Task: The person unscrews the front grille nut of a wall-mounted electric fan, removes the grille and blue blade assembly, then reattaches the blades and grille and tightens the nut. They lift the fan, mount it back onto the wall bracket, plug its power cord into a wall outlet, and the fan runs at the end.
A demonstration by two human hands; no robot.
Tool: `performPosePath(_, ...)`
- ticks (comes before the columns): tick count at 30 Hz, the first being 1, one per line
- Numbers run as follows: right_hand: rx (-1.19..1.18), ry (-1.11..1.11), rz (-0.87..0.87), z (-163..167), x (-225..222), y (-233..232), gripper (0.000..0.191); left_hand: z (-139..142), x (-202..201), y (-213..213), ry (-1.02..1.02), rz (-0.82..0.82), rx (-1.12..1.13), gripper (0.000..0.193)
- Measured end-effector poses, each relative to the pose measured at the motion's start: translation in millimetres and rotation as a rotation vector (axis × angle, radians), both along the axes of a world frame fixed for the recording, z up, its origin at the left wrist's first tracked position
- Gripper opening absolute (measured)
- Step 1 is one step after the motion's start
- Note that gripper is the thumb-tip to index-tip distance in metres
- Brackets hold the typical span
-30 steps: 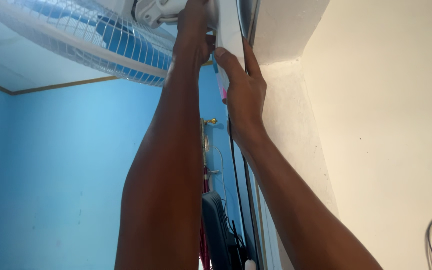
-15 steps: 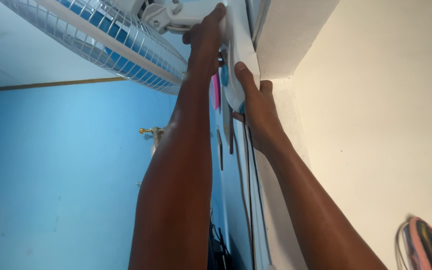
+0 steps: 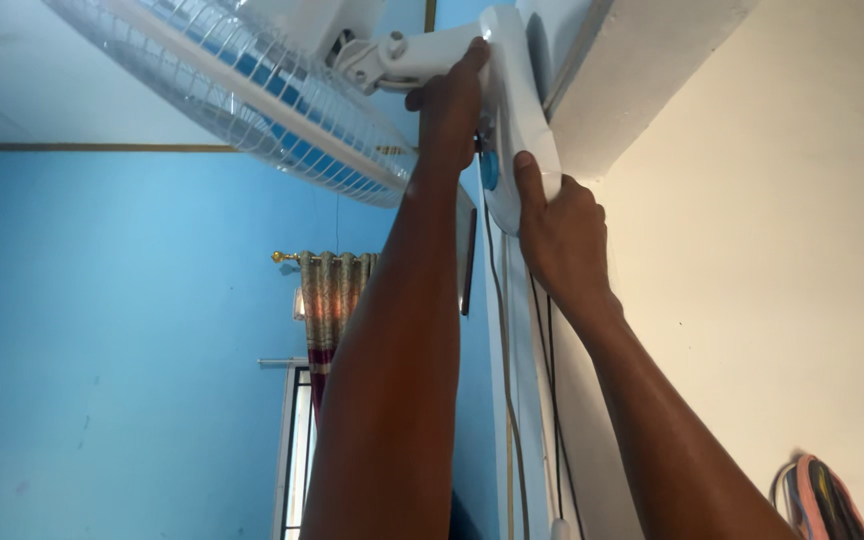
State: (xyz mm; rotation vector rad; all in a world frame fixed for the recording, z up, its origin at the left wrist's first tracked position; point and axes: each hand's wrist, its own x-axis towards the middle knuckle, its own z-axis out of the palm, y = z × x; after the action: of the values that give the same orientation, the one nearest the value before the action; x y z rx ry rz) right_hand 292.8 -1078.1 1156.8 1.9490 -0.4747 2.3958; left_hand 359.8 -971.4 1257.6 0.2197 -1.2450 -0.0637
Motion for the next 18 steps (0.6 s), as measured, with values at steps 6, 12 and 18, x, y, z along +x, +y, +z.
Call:
performPosePath(6,-0.001,-0.030,0.007,2,5,-11,0.081,-1,-1,-4,-0.035,0.035,-0.027,0.127)
performPosePath(12,0.003,-0.050,-0.035,9,6,-19,0.080,-2,-1,-4,-0.087,0.017,0.036,0.122)
performPosePath(18,-0.002,-0.043,-0.043,12,7,-24,0.082,-13,-4,-5,-0.108,-0.003,0.048,0.120)
